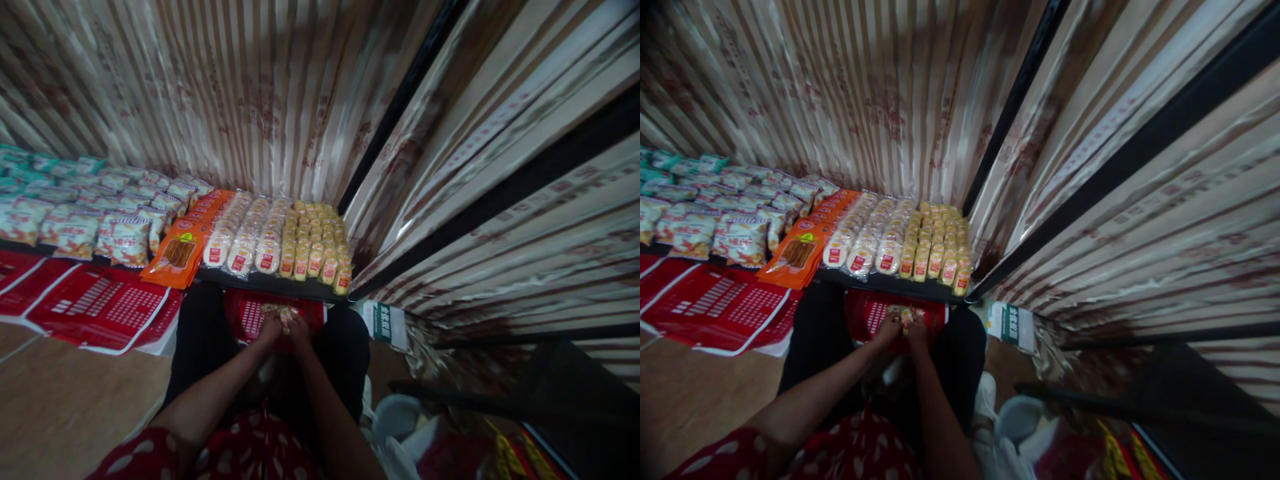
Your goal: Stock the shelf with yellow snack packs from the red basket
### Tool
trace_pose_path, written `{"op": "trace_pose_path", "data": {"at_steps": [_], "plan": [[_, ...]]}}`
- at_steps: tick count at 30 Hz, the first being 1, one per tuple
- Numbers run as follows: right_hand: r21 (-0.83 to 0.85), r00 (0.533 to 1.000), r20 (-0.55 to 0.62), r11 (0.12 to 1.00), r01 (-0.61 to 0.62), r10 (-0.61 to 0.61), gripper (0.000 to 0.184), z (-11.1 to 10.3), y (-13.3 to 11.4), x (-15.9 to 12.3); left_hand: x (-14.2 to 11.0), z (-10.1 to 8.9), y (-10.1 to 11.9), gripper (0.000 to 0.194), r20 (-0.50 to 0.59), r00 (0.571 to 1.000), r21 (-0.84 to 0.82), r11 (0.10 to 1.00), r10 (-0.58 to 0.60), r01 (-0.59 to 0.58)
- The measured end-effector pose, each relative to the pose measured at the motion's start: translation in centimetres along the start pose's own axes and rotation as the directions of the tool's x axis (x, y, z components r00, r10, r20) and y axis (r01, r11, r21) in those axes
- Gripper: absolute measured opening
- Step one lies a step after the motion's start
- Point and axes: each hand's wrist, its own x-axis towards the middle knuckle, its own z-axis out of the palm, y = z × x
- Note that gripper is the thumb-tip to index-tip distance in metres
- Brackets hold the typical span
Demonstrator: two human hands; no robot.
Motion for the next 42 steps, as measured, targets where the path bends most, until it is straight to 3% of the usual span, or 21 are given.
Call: {"op": "trace_pose_path", "data": {"at_steps": [6, 10, 16, 25, 33, 42], "plan": [[-0.062, 0.999, 0.023, 0.998, -0.021, 0.023, 0.034, -0.2, -1.1, -0.6, -1.0, -0.2, 0.8, 0.030, -0.080, 0.995, 0.012, 0.998, 0.063, -0.062], [-0.127, 0.999, -0.016, 0.991, 0.047, -0.049, 0.035, -0.4, -1.6, -1.1, -2.0, -0.4, 1.6, 0.027, -0.108, 0.980, -0.003, 0.986, 0.165, -0.166], [-0.290, 0.966, -0.100, 0.936, 0.202, -0.240, 0.036, -1.1, -2.4, -1.8, -3.6, -0.5, 2.7, 0.024, -0.186, 0.931, -0.012, 0.947, 0.313, -0.321], [-0.363, 0.912, -0.136, 0.876, 0.318, -0.387, 0.045, -2.0, -5.3, -3.0, -4.7, -0.3, 4.1, 0.025, -0.250, 0.824, -0.006, 0.850, 0.508, -0.526], [-0.455, 0.832, -0.204, 0.802, 0.386, -0.516, 0.046, -2.8, -8.3, -2.4, -5.9, -0.7, 7.8, 0.035, -0.139, 0.823, -0.077, 0.822, 0.551, -0.564], [-0.505, 0.791, -0.260, 0.776, 0.378, -0.554, 0.047, -3.1, -10.6, -0.1, -5.4, -0.7, 10.9, 0.049, -0.089, 0.808, 0.059, 0.813, 0.582, -0.580]]}}
